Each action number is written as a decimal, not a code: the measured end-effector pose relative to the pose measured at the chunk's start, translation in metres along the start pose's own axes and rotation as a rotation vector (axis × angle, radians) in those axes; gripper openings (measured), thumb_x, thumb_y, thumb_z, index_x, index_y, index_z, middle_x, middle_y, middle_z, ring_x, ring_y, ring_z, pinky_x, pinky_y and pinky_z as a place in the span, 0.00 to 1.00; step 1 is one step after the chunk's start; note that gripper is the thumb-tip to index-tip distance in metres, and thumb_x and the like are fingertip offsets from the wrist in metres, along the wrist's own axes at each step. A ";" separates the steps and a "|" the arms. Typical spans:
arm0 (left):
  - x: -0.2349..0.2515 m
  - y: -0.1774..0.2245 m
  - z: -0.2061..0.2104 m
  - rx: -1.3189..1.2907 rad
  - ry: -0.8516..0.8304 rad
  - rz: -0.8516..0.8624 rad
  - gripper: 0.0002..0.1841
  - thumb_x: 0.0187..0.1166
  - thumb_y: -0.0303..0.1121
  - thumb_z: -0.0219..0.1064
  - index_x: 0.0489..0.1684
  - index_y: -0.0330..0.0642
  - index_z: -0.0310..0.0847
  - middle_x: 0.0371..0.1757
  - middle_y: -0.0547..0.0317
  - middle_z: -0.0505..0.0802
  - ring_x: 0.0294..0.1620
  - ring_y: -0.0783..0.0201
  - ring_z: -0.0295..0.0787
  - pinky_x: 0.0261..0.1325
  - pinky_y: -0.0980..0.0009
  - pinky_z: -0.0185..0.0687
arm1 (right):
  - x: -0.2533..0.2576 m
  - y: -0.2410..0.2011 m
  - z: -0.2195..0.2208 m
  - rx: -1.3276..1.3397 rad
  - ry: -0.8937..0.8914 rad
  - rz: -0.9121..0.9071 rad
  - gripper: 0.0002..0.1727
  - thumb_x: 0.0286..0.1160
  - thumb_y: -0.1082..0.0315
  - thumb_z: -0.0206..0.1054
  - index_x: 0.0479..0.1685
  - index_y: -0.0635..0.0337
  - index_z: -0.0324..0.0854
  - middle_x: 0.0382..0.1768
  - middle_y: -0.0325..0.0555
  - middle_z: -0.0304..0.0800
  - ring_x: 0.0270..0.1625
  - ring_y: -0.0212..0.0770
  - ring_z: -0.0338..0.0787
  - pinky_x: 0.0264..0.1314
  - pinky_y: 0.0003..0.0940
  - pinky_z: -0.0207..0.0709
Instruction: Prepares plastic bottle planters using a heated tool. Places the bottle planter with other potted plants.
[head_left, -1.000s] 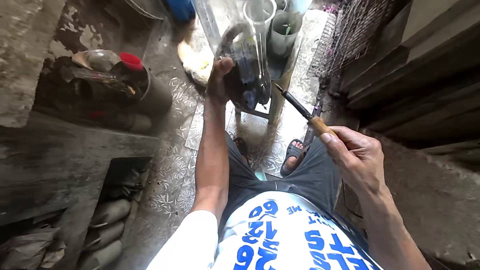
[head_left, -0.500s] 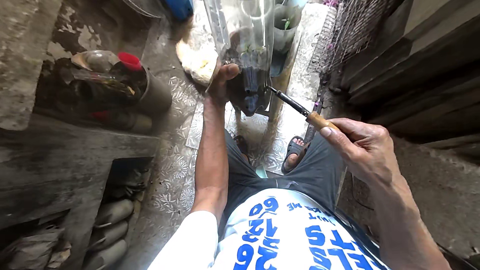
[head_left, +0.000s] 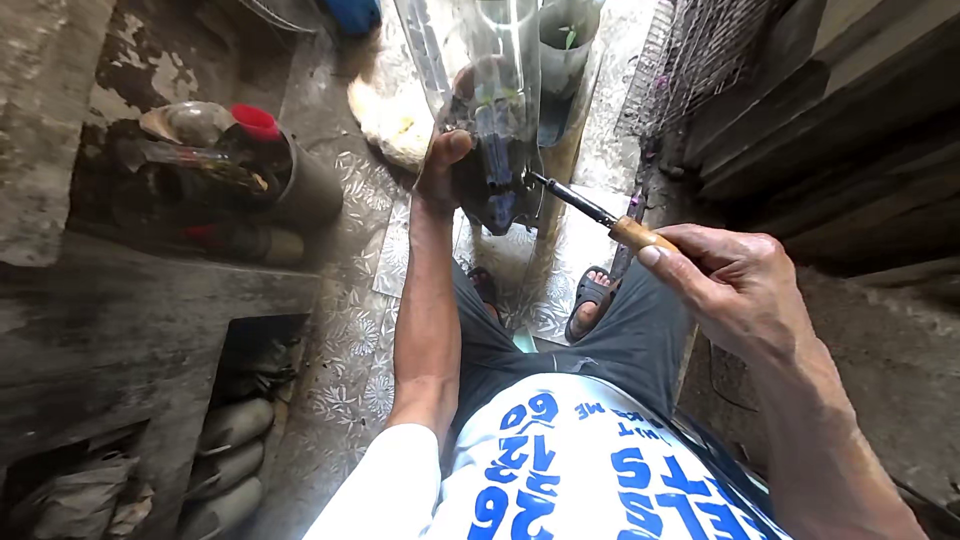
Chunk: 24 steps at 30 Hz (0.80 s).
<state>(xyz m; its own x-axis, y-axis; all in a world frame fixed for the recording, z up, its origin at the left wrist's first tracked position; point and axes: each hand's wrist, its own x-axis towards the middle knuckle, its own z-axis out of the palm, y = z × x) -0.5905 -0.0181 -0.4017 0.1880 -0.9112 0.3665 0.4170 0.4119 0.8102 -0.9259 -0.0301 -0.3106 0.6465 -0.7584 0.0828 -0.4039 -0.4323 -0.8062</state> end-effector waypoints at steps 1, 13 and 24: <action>0.000 -0.001 0.001 0.005 0.010 0.012 0.33 0.63 0.57 0.82 0.65 0.53 0.77 0.49 0.73 0.96 0.49 0.76 0.94 0.55 0.72 0.92 | 0.000 0.000 0.001 -0.003 0.000 0.000 0.14 0.86 0.55 0.63 0.48 0.52 0.91 0.22 0.25 0.84 0.19 0.14 0.76 0.19 0.13 0.70; -0.002 -0.012 0.001 0.055 -0.040 0.009 0.44 0.63 0.63 0.79 0.79 0.50 0.72 0.60 0.69 0.93 0.58 0.74 0.91 0.64 0.70 0.88 | 0.002 0.010 0.008 0.007 0.004 0.000 0.14 0.85 0.55 0.63 0.47 0.51 0.91 0.22 0.26 0.82 0.18 0.17 0.73 0.19 0.16 0.66; 0.011 -0.022 -0.008 -0.036 0.067 -0.022 0.42 0.55 0.70 0.77 0.64 0.49 0.85 0.52 0.61 0.97 0.51 0.67 0.94 0.54 0.65 0.92 | -0.026 0.022 -0.007 0.113 0.024 0.052 0.14 0.85 0.56 0.63 0.48 0.53 0.91 0.24 0.23 0.85 0.19 0.14 0.72 0.21 0.13 0.66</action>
<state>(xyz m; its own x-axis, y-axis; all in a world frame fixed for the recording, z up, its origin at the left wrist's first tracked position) -0.5901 -0.0376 -0.4190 0.2370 -0.9186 0.3164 0.4533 0.3926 0.8002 -0.9561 -0.0231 -0.3261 0.6106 -0.7902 0.0521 -0.3597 -0.3353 -0.8707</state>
